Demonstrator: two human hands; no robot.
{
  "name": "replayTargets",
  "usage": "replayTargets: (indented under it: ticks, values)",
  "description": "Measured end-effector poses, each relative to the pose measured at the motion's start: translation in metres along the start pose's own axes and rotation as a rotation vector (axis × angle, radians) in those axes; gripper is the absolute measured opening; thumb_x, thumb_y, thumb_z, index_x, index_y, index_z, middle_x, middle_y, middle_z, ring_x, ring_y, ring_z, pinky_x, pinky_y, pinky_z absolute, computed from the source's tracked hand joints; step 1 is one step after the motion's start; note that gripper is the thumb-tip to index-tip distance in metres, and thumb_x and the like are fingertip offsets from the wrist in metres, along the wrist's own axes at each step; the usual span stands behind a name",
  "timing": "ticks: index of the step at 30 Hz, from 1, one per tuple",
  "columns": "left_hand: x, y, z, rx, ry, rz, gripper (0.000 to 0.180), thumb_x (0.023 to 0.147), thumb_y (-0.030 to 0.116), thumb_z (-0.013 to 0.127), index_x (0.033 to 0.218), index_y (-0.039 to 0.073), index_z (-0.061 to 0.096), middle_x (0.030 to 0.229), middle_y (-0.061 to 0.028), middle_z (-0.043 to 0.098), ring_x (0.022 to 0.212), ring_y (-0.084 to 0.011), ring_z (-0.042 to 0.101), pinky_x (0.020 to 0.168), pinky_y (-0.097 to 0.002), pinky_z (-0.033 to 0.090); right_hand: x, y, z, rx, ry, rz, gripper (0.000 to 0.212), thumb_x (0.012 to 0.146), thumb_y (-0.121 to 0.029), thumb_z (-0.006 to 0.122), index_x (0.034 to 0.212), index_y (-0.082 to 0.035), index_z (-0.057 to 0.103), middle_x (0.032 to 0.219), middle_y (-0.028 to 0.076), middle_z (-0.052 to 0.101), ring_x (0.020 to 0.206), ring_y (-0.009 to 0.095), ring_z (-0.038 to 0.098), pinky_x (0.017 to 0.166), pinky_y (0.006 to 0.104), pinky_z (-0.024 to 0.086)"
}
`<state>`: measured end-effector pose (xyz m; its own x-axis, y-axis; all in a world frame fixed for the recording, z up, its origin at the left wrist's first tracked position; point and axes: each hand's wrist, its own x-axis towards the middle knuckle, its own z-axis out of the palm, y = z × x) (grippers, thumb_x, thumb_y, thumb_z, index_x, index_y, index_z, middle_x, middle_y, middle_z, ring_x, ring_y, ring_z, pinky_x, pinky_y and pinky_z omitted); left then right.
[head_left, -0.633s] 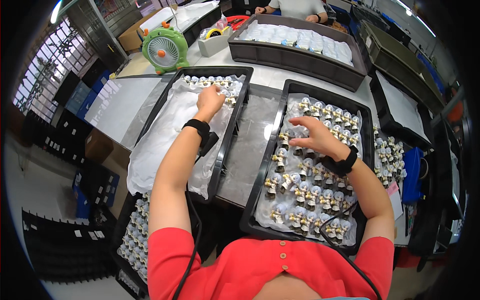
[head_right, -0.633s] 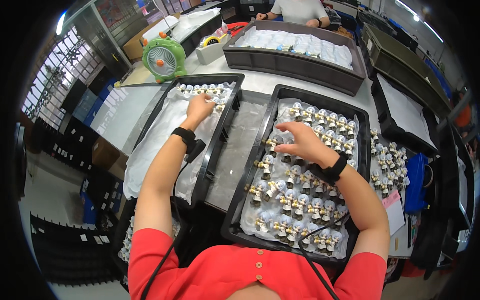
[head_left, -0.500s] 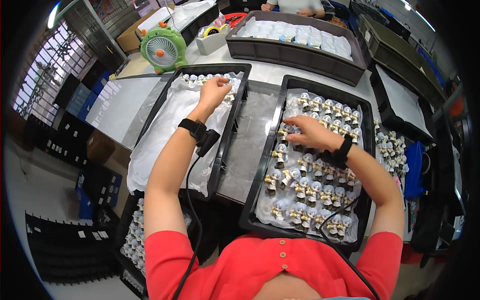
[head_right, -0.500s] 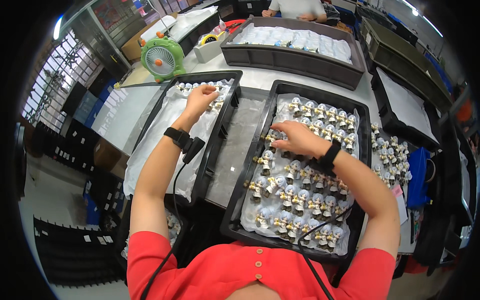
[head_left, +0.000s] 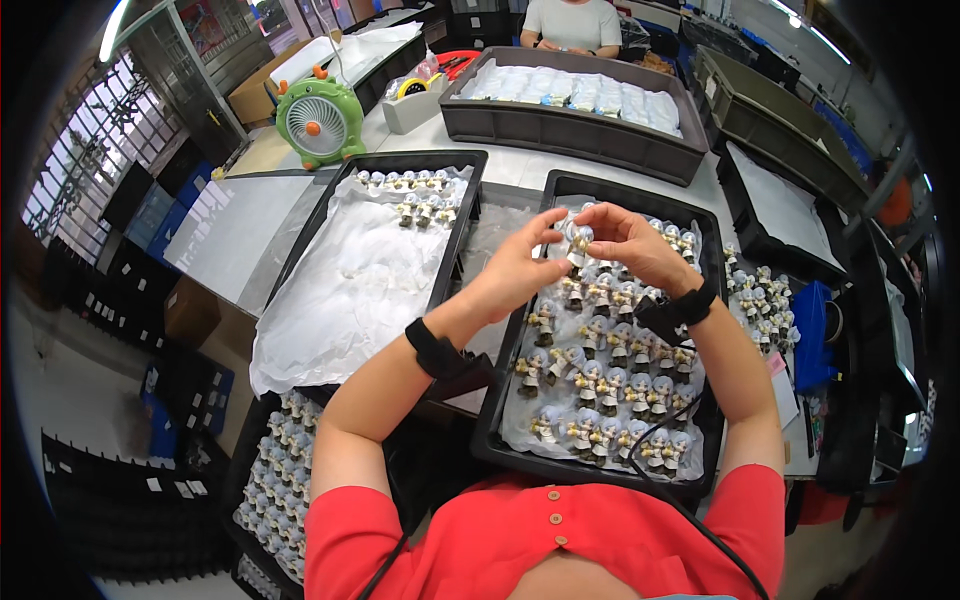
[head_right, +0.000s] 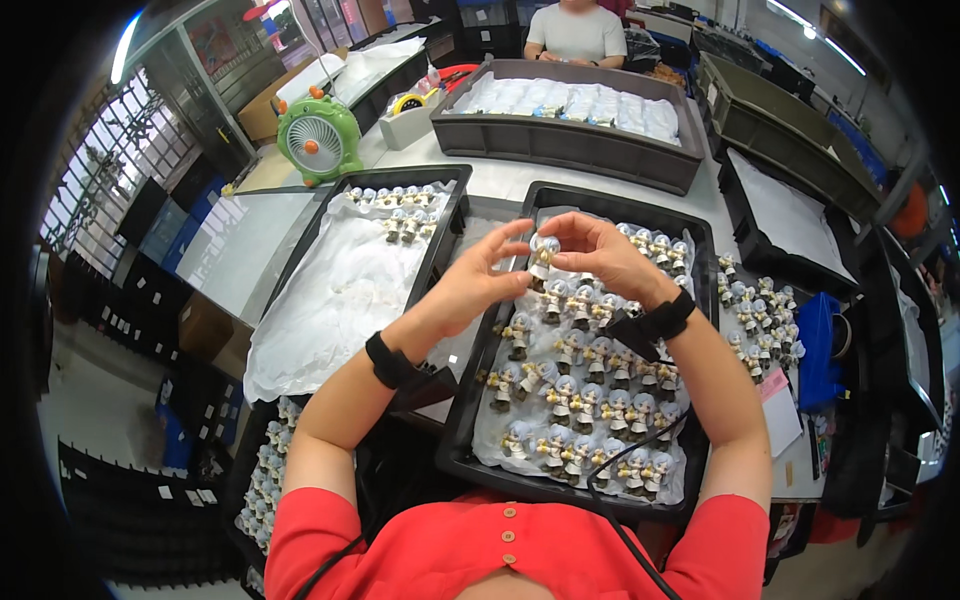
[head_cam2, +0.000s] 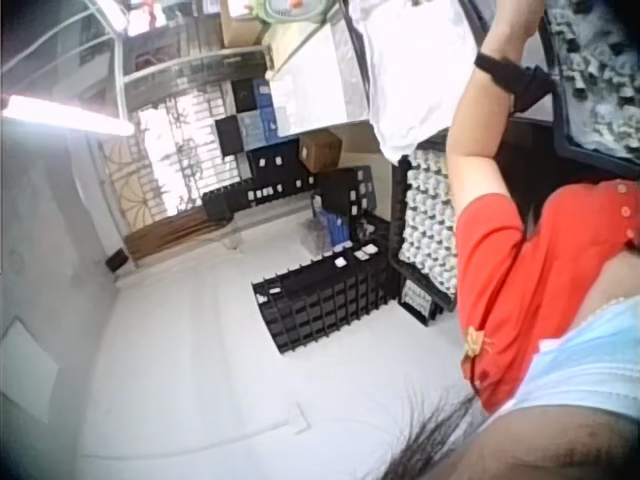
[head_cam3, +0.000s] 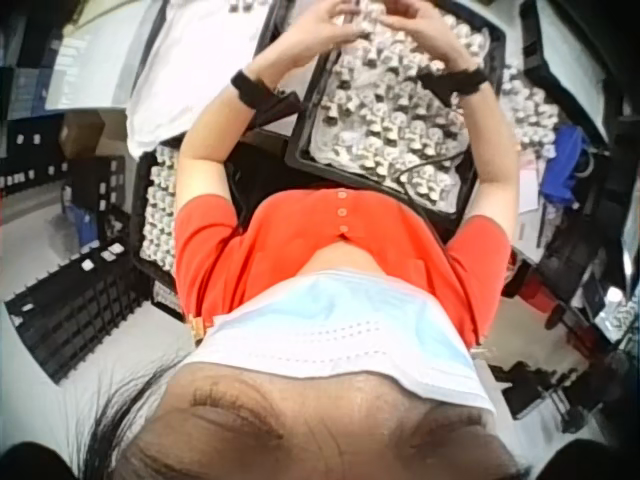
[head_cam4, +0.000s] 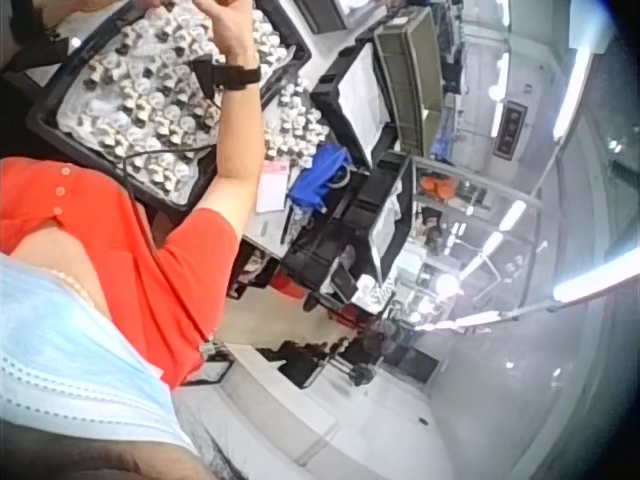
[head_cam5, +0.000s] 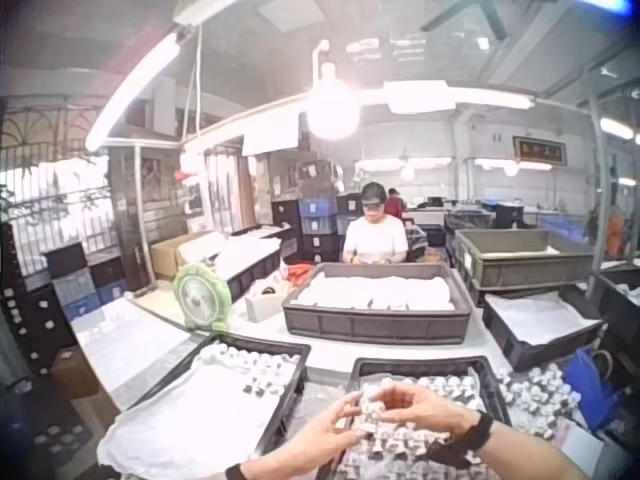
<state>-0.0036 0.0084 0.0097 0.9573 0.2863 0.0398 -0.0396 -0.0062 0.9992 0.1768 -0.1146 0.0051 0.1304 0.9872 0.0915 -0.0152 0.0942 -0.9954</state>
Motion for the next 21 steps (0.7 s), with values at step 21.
replayTargets:
  ticks: [21]
  values:
    - [-0.002, -0.027, 0.008, -0.069, 0.11, -0.037, 0.075, 0.077, 0.014, 0.074, 0.137, 0.004, 0.031, 0.12, -0.0154, 0.043, 0.095, -0.0173, 0.059, 0.077, -0.0284, 0.052, -0.007, 0.034, 0.02, -0.215, 0.009, -0.028, 0.079, 0.071, -0.016, 0.077, 0.137, -0.012, 0.035, 0.131, 0.008, 0.044, 0.123, 0.023, 0.042, 0.103, 0.0374, 0.034]
